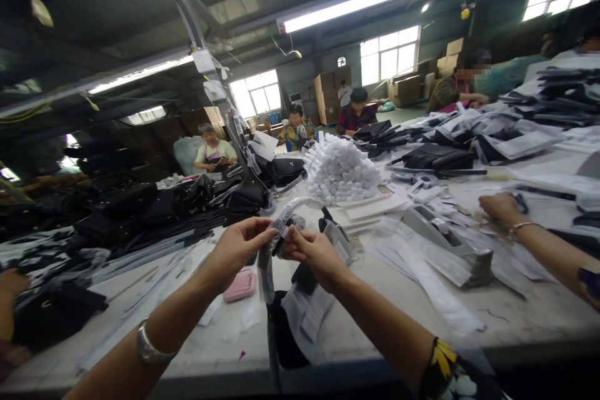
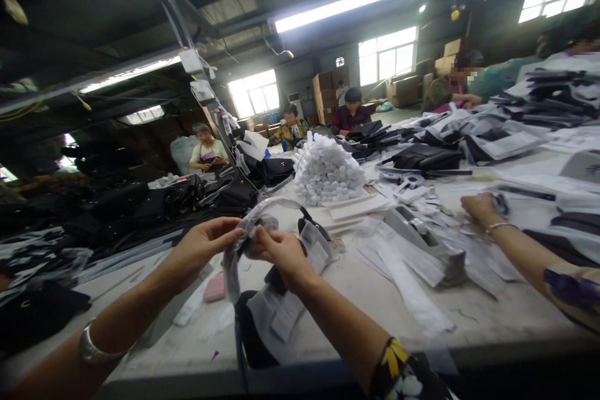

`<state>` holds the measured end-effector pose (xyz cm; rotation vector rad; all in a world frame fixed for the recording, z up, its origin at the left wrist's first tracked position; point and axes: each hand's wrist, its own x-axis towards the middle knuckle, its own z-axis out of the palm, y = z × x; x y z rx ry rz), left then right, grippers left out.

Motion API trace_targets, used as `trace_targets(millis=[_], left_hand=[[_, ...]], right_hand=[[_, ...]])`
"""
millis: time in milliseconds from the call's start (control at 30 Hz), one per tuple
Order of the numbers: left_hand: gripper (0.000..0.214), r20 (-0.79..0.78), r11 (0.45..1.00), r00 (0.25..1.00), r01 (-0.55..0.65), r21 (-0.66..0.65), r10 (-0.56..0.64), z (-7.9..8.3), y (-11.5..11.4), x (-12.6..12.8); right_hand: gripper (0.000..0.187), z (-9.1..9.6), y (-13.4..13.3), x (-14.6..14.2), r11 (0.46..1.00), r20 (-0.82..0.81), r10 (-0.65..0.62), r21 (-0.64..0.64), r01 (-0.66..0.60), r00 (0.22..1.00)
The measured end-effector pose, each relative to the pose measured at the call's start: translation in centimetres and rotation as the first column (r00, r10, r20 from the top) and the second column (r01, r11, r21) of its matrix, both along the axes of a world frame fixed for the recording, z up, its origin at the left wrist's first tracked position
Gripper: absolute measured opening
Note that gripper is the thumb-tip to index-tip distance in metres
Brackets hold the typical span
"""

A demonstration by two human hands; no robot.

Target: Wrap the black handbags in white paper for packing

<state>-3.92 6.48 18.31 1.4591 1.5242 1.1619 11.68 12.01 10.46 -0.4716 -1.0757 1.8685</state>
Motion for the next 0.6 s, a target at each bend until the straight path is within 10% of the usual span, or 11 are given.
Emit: trace_targets(millis=[333, 600], left_hand=[[0.045, -0.279, 0.993, 0.960, 0.023, 0.112, 0.010, 0.1, -0.5, 0.4], [0.055, -0.119, 0.998, 0.992, 0.037, -0.050, -0.042, -0.3, -0.4, 0.9]], right_hand=[[0.058, 1.4, 0.0, 0.0, 0.995, 0.084, -0.050, 0.089, 0.042, 0.995], [0.055, 1.5, 0.3, 0.7, 0.980, 0.122, -0.081, 0.190, 0.057, 0.989]])
